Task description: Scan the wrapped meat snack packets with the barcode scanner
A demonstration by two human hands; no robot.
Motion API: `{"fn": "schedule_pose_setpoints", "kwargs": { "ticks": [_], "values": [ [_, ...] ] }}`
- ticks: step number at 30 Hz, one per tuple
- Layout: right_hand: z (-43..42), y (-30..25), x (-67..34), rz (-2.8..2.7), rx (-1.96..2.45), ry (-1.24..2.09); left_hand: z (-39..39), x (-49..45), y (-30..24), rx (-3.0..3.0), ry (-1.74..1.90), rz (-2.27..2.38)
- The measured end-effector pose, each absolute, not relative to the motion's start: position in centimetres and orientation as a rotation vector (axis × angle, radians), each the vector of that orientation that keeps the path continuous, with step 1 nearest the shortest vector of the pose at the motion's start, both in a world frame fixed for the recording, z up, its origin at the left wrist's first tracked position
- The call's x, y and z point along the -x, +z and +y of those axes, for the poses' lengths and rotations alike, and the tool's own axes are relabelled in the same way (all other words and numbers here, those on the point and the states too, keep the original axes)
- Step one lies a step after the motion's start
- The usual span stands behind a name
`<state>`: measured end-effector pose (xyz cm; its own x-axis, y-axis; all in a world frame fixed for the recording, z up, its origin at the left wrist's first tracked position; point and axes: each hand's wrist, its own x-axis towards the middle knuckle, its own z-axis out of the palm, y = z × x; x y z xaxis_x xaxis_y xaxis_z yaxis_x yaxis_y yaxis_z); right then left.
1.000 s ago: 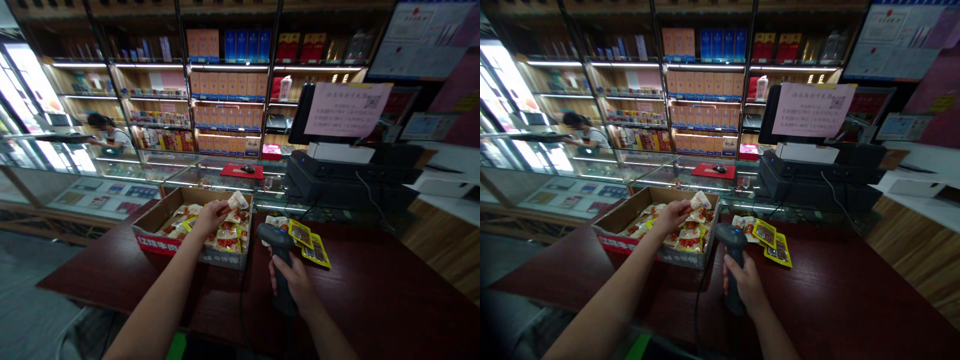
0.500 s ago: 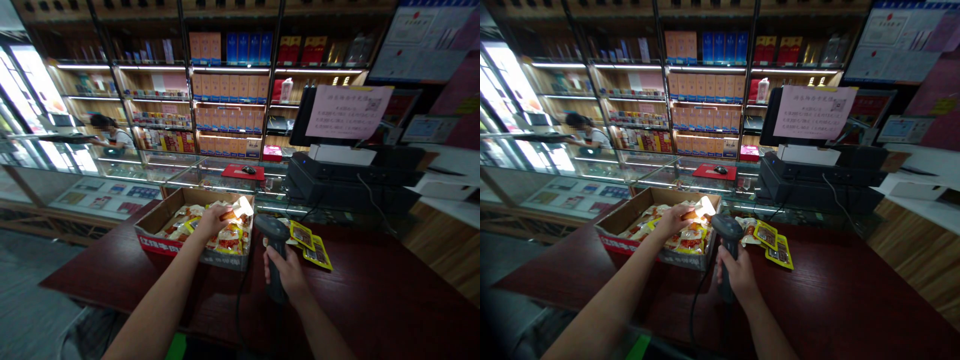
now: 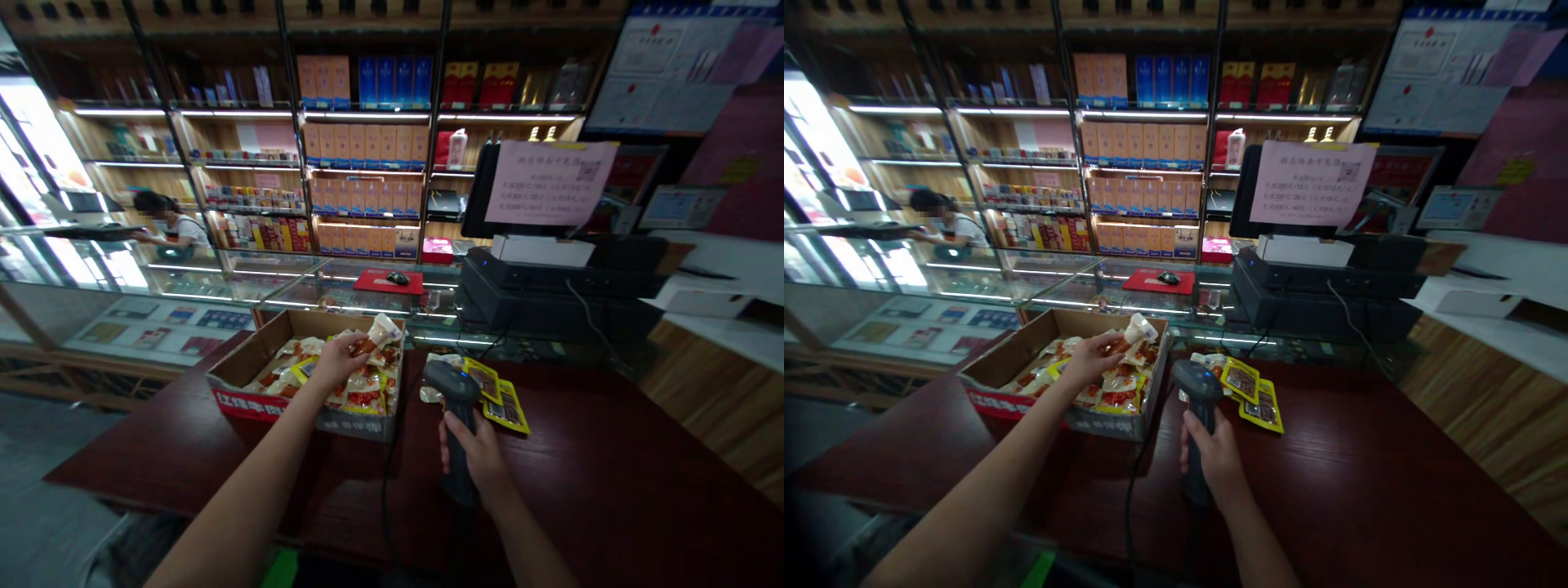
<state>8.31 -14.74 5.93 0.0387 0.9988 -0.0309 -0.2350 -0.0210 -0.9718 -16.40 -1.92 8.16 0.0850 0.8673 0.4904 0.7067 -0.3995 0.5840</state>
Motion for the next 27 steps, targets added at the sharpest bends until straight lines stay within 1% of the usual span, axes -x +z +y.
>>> {"fn": "schedule_pose_setpoints", "kwargs": {
  "ticks": [4, 7, 12, 17, 22, 27],
  "values": [
    [-15.3, 5.4, -11.2, -0.906, 1.076, 1.260, -2.9, 12.6, 9.9, -2.109, 1.192, 1.513],
    [-15.8, 5.2, -13.3, -0.864, 1.076, 1.217, -3.4, 7.8, 10.2, -2.081, 1.081, 1.423],
    [-16.8, 5.2, -16.5, -0.829, 1.131, 1.127, -3.2, -1.2, 8.2, -2.046, 0.883, 1.478],
    [-18.1, 5.5, -19.8, -0.770, 1.146, 1.043, -2.4, -8.0, 6.1, -2.035, 0.853, 1.559],
    [-19.5, 6.2, -22.7, -0.657, 1.135, 0.986, -2.0, -11.8, 5.4, -2.042, 0.827, 1.611],
    [-20.4, 6.4, -24.2, -0.617, 1.162, 0.945, -2.0, -13.3, 4.7, -2.102, 0.784, 1.632]
  ]
}}
